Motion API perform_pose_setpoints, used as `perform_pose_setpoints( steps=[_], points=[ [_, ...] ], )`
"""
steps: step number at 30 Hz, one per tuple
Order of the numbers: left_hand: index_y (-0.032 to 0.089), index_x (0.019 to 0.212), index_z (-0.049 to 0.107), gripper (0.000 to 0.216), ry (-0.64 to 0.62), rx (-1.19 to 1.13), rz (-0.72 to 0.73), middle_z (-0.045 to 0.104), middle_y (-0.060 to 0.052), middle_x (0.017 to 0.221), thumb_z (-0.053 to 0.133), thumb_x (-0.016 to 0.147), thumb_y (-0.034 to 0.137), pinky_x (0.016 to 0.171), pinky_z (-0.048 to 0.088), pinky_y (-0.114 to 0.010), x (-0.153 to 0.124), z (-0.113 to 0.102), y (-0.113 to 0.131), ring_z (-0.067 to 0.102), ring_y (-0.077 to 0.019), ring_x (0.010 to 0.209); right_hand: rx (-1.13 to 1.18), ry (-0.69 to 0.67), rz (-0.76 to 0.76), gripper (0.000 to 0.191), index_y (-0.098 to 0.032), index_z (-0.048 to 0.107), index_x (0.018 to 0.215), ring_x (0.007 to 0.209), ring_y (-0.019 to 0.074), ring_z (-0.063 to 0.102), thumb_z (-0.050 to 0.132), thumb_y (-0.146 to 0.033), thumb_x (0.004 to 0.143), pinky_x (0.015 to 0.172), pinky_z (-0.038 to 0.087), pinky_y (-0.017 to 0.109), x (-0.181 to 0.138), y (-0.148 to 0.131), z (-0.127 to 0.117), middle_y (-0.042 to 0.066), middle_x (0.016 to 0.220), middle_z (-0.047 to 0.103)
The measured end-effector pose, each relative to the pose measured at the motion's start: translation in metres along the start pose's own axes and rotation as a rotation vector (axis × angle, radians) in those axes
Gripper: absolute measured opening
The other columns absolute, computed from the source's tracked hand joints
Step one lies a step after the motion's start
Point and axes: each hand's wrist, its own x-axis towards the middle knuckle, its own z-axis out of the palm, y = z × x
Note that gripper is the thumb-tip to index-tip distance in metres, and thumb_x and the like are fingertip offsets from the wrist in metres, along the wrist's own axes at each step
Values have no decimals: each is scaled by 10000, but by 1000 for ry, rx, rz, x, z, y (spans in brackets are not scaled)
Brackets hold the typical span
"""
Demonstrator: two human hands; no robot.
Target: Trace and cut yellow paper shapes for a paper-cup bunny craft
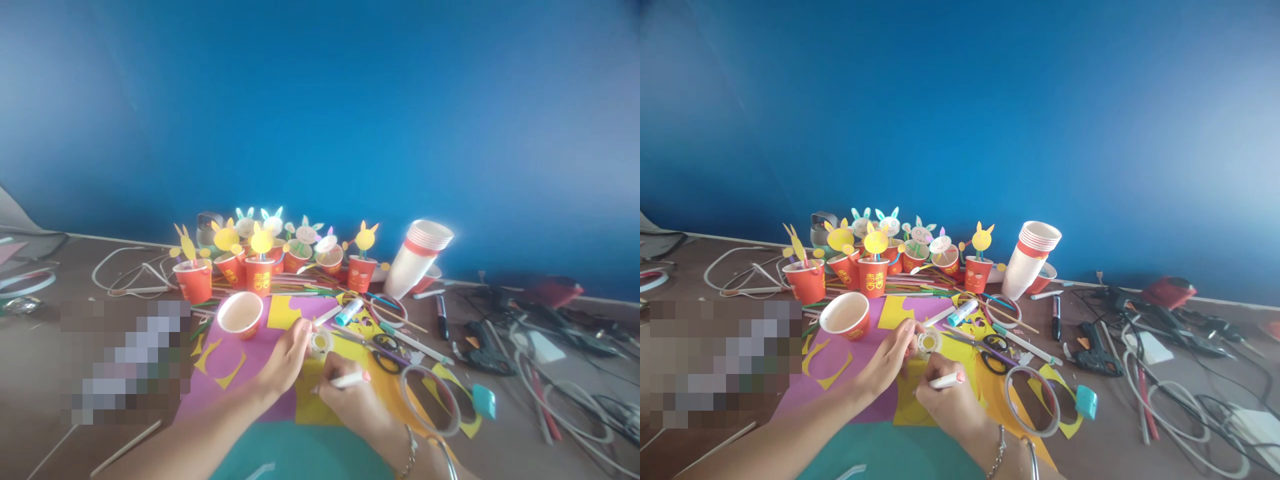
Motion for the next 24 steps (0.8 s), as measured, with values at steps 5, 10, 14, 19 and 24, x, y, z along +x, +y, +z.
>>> perform_pose_setpoints(
  steps=[5,10,14,19,24],
  points=[
    [202,860,492,388,4,8,-3,351,55,618,268,916,513,524,368,-229,0,0,0,376,-120,555,-12,9,-2,177,-209,384,552,447,86,310,517,-151,654,409,236,216,0,0,1,-70,465,371],
    [206,891,500,373,-2,22,7,351,61,601,266,924,496,543,359,-232,0,0,-1,360,-120,544,-20,3,2,183,-208,390,554,453,88,310,532,-150,654,409,239,215,0,-2,0,-68,470,373],
    [208,893,504,371,-1,35,20,360,62,597,263,930,487,572,352,-237,1,0,-2,366,-121,553,-20,-10,-10,188,-210,383,557,456,88,296,525,-152,664,412,233,218,-1,-1,-1,-69,471,357],
    [205,897,505,373,-3,57,22,373,58,607,258,932,483,589,351,-244,1,0,-2,382,-127,573,5,-21,-3,191,-210,377,558,462,86,285,527,-140,655,413,229,217,-1,-1,-1,-71,480,349],
    [204,888,504,372,4,58,24,378,58,612,265,929,487,593,367,-245,0,0,-2,395,-127,574,17,-18,-2,178,-209,374,559,459,82,280,510,-127,639,412,221,218,-1,-1,0,-72,483,349]
  ],
)
